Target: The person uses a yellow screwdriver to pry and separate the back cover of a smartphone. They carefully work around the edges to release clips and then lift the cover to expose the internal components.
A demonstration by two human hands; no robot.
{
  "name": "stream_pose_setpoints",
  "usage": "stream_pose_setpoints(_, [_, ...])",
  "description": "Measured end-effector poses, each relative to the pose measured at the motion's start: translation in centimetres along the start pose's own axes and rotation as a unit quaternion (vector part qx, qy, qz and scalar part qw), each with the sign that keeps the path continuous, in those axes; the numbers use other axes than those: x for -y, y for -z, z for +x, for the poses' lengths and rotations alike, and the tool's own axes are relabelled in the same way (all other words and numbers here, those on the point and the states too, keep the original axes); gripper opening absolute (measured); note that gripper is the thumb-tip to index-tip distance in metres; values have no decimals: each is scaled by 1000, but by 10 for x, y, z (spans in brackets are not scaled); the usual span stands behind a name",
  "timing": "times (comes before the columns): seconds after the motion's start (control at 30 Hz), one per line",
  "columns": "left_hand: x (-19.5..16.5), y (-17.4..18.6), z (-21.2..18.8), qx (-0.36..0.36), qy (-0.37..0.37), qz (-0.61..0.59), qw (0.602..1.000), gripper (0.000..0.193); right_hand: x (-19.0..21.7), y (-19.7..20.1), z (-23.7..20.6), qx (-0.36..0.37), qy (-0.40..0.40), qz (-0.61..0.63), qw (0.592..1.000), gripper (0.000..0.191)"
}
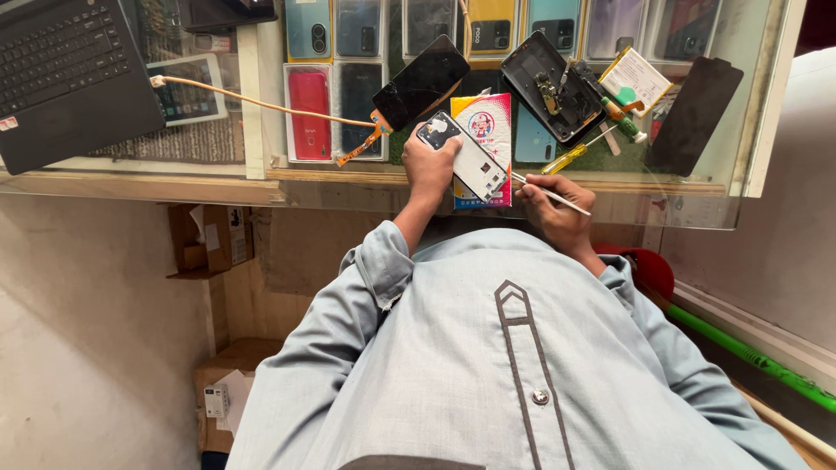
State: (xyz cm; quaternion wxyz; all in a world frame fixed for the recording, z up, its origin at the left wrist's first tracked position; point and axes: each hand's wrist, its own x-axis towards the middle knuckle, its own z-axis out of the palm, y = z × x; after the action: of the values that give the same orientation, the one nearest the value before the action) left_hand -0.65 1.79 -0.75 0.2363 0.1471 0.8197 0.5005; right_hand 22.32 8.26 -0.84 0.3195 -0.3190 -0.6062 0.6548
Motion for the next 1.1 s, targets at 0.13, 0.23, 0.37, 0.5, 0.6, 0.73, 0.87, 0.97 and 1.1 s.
stream_pose_setpoints(0.13, [1,-1,-1,-6,-6,-7,1000,27,-4,-5,-3,-13,33,-36,999,9])
stream_pose_setpoints(0.23, [2,-2,-1,-11,-10,-3,1000,28,-4,-7,0,-5,90,-102,991,10])
stream_pose_setpoints(0.37, [4,-4,-1,-17,-19,0,1000,29,4,-11,3,3,125,-160,979,13])
stream_pose_setpoints(0.5, [5,-6,-1,-20,-13,1,1000,32,13,-15,4,-8,133,-224,966,13])
stream_pose_setpoints(0.6, [5,-6,-2,-19,-1,-4,1000,32,16,-16,3,-7,171,-255,952,16])
stream_pose_setpoints(0.73, [3,-6,-3,-25,-12,0,1000,30,15,-17,3,-7,177,-247,953,16])
stream_pose_setpoints(0.87, [2,-6,-4,-21,-8,0,1000,30,14,-17,3,-10,172,-238,956,15])
stream_pose_setpoints(0.97, [0,-5,-3,-30,-18,-1,999,31,16,-17,5,-10,163,-251,954,18])
stream_pose_setpoints(1.1, [-1,-5,-5,-20,-11,-8,1000,30,20,-18,7,0,165,-262,951,16])
